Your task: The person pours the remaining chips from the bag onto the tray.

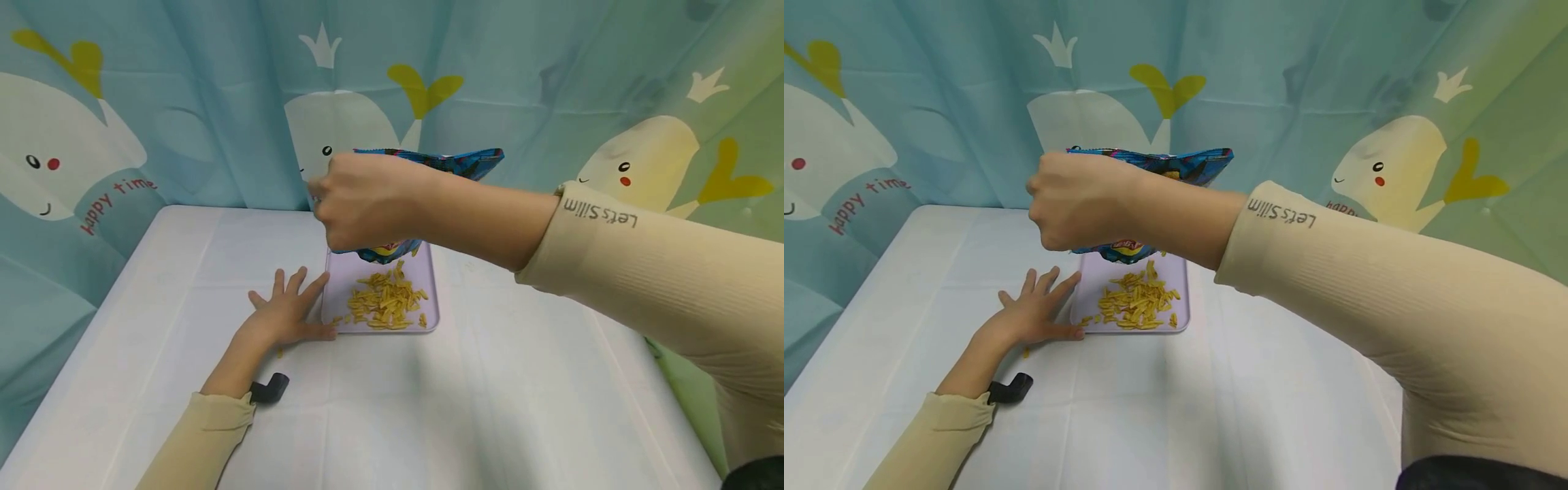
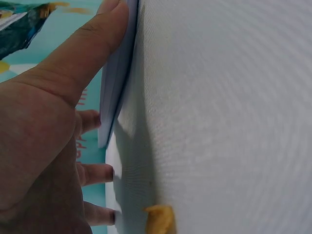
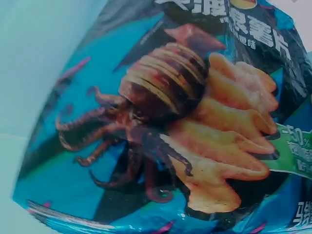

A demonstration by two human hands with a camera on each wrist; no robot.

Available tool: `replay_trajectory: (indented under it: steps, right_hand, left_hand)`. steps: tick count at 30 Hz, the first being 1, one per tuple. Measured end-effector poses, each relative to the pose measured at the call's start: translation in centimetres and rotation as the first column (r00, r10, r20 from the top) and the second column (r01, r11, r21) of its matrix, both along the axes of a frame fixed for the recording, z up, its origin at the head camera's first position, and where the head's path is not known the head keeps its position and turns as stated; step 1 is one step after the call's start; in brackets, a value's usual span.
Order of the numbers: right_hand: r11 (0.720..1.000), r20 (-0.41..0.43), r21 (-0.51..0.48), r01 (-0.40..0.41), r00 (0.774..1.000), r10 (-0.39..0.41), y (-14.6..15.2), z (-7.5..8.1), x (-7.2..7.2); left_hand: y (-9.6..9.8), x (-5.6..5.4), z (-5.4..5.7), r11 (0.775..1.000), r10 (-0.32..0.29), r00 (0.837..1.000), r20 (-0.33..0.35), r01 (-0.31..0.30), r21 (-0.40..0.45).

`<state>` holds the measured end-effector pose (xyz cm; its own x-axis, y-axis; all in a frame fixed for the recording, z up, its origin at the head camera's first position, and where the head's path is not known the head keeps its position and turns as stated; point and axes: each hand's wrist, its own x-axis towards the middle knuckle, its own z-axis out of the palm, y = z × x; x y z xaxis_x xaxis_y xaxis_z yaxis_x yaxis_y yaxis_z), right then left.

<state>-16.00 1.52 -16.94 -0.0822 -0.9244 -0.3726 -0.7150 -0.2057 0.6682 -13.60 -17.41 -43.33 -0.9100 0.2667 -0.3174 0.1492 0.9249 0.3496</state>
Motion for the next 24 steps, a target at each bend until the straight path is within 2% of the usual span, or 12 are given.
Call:
replay_trajectory:
  steps: [5, 10, 24]
  right_hand:
    - [0.997, 0.019, 0.052, -0.05, 0.999, 0.049, -0.4, -0.4, 0.6]
    - [0.994, 0.014, 0.089, -0.061, 0.998, 0.06, -0.8, -0.7, 1.1]
    - [0.997, 0.027, 0.045, -0.07, 0.997, 0.069, -0.6, -1.0, 1.6]
  left_hand:
    - [0.0, -0.1, 0.1, 1.0, -0.002, 1.0, 0.016, 0.003, -0.014]
    - [0.0, -0.1, 0.1, 1.0, -0.004, 1.0, 0.021, 0.004, -0.018]
    - [0.2, -0.1, 0.2, 1.0, 0.004, 1.0, 0.024, -0.003, -0.02]
